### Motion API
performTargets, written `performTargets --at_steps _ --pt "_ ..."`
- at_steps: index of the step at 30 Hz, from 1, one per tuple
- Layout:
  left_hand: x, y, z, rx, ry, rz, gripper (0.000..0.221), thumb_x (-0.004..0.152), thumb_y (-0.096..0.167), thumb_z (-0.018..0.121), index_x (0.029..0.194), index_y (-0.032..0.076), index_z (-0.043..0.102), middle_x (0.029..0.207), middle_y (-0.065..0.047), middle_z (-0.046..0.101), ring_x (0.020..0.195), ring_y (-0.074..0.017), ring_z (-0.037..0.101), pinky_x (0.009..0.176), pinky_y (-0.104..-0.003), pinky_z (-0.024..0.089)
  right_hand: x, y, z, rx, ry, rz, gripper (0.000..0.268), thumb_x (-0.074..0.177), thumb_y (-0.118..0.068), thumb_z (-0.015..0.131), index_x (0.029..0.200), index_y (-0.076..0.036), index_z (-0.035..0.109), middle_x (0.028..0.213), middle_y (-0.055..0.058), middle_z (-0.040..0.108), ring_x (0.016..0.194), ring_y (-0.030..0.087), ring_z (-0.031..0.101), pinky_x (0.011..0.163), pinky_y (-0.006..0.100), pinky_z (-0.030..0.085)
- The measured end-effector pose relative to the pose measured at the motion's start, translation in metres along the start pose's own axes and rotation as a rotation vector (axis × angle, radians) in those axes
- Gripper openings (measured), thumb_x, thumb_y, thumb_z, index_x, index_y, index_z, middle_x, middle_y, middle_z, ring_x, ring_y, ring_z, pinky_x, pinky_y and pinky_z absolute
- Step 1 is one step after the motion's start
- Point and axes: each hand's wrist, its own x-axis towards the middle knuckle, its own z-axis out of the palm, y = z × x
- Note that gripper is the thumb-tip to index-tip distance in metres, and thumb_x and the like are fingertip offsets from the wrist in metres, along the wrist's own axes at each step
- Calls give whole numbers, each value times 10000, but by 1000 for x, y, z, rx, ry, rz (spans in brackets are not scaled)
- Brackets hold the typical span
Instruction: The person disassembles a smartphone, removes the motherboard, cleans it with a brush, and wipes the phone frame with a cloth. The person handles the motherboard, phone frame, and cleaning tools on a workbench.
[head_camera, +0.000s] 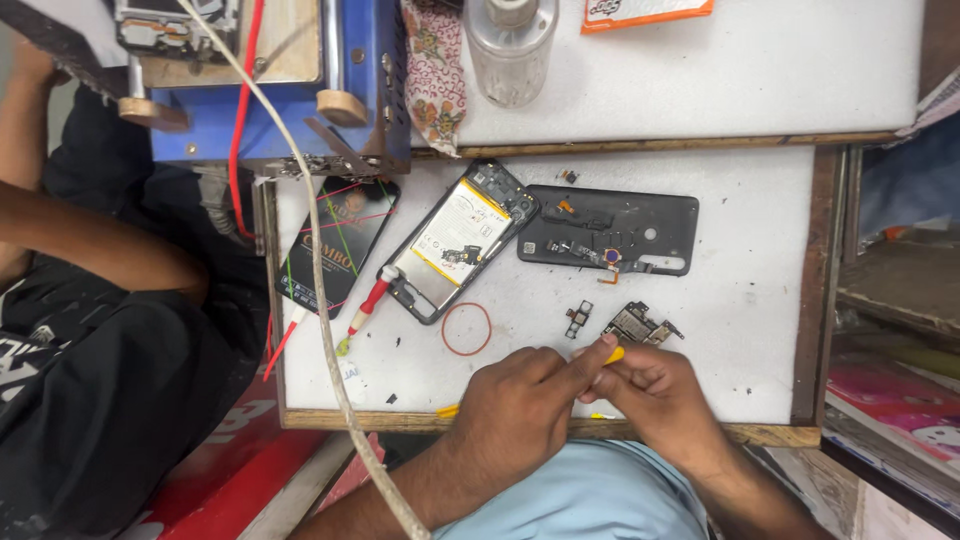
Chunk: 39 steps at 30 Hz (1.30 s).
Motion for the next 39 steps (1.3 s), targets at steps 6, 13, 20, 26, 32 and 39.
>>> performTargets --at_steps 6,13,20,26,32,39 --pt "-3 -3 -15 98 -61 -36 676 817 10 677 1469 169 602 744 -67 555 671 -254 609 576 -405 517 -1 -9 1 -62 -10 33 238 962 -83 635 1147 33 727 869 118 782 812 165 738 759 314 618" --pt "1 -2 -16 81 -11 7 627 811 32 698 1420 164 624 784 -66 575 719 -267 625 594 -410 515 -1 -9 -2 -70 -15 57 245 969 -78 634 1134 72 737 868 140 790 825 181 756 769 325 637" --pt "-24 -15 -39 -80 90 -194 458 945 25 657 1401 57 624 832 -96 641 653 -239 615 606 -374 526 -21 -13 -16 216 47 62 282 944 -22 664 1190 100 728 888 193 778 805 224 744 722 328 613" --pt "-9 -1 -35 -364 60 -281 387 939 86 708 1320 52 648 963 -108 726 614 -197 657 546 -308 531 -23 -24 -15 76 42 139 294 905 -60 700 1159 80 748 886 168 795 785 192 753 707 313 636" --pt "1 -1 -18 -334 -26 -193 202 952 59 669 1151 47 694 980 -131 718 806 -279 736 683 -356 591 -19 -32 1 -131 12 107 178 905 -54 728 1023 75 761 841 154 822 742 164 783 671 285 651" --pt "32 -27 -15 27 -48 -402 175 925 151 707 1035 17 682 912 -181 713 797 -372 706 665 -463 555 -8 -67 11 -504 435 -242 141 963 -67 704 1081 -7 751 895 75 764 712 100 690 589 227 541"
